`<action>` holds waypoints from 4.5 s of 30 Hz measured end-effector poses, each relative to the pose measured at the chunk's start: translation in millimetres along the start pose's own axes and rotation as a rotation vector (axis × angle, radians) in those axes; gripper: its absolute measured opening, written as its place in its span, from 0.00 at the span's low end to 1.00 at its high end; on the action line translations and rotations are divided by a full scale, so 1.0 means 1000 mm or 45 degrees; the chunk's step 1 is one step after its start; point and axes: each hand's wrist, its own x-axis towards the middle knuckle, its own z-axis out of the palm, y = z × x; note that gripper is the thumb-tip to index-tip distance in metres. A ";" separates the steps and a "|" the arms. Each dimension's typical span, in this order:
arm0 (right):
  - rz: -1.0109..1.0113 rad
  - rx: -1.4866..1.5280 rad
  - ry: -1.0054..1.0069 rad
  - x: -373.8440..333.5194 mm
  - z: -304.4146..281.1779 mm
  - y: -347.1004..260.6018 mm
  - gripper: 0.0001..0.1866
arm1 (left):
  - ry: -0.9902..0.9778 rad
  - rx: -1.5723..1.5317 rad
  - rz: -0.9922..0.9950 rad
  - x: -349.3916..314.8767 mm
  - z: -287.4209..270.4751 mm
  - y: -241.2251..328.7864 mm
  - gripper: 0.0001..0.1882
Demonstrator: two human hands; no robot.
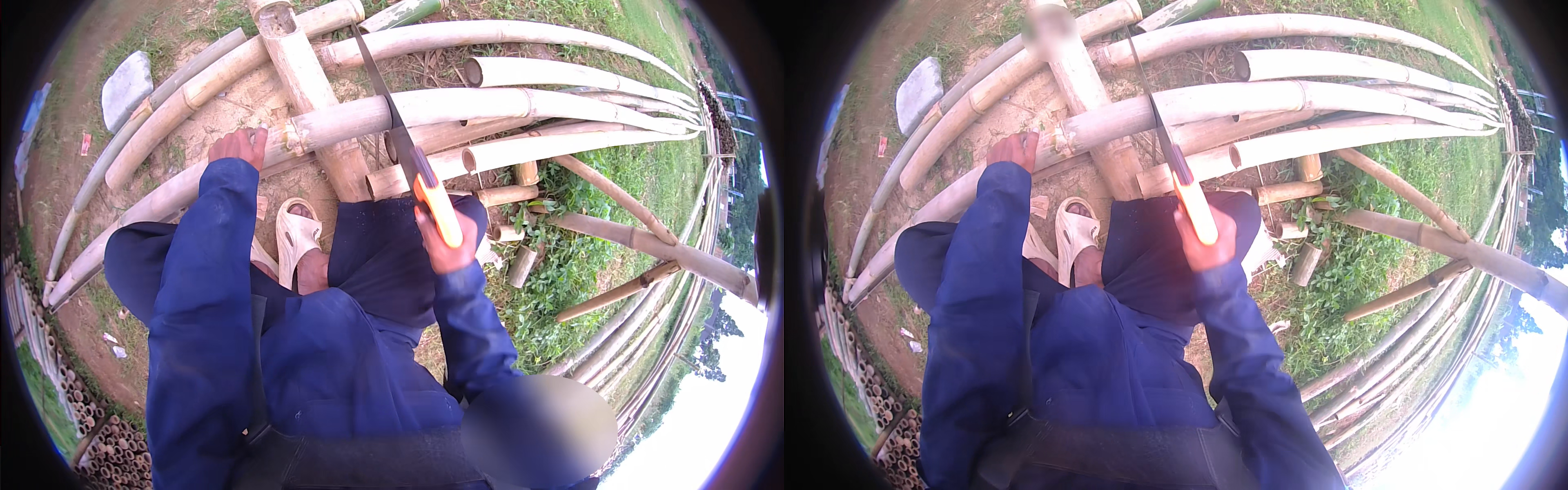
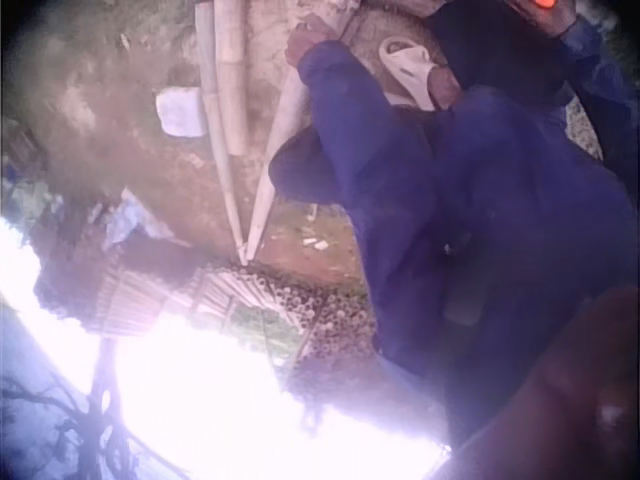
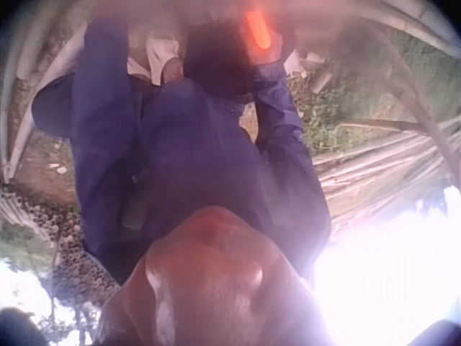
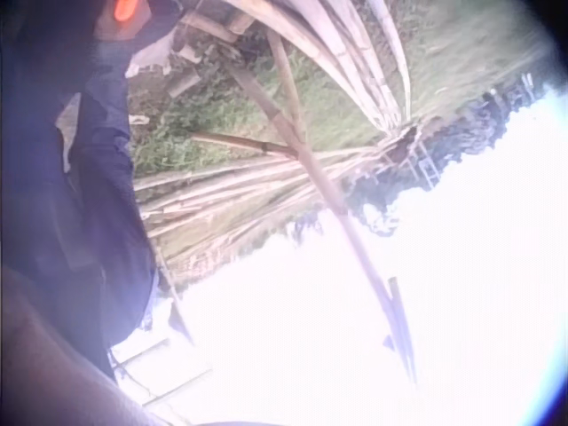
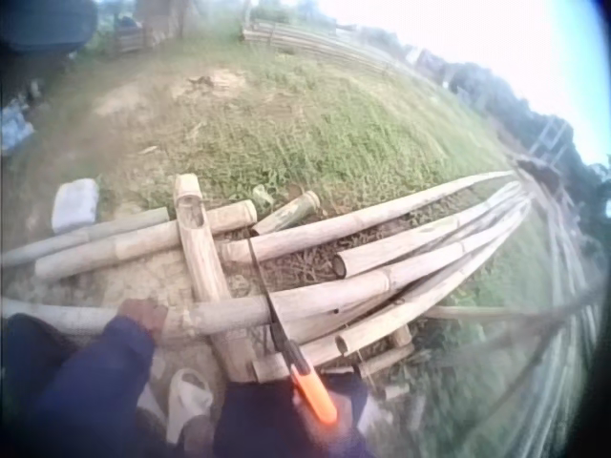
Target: The person uses a hand saw to cut bamboo poles that are stacked on the ground. They repeatedly position a bamboo pole, saw through it, and then move the cut piece aside.
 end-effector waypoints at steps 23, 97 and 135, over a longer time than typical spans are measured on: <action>0.110 -0.054 -0.050 -0.082 -0.043 -0.039 0.15 | -0.062 -0.026 -0.050 0.001 -0.015 -0.004 0.31; -0.072 0.161 1.179 -0.088 -0.055 -0.084 0.15 | 0.252 0.034 -0.155 0.278 -0.074 -0.105 0.24; 0.288 -0.726 1.233 -0.197 -0.026 0.090 0.08 | -0.376 0.282 0.873 0.065 -0.017 0.358 0.51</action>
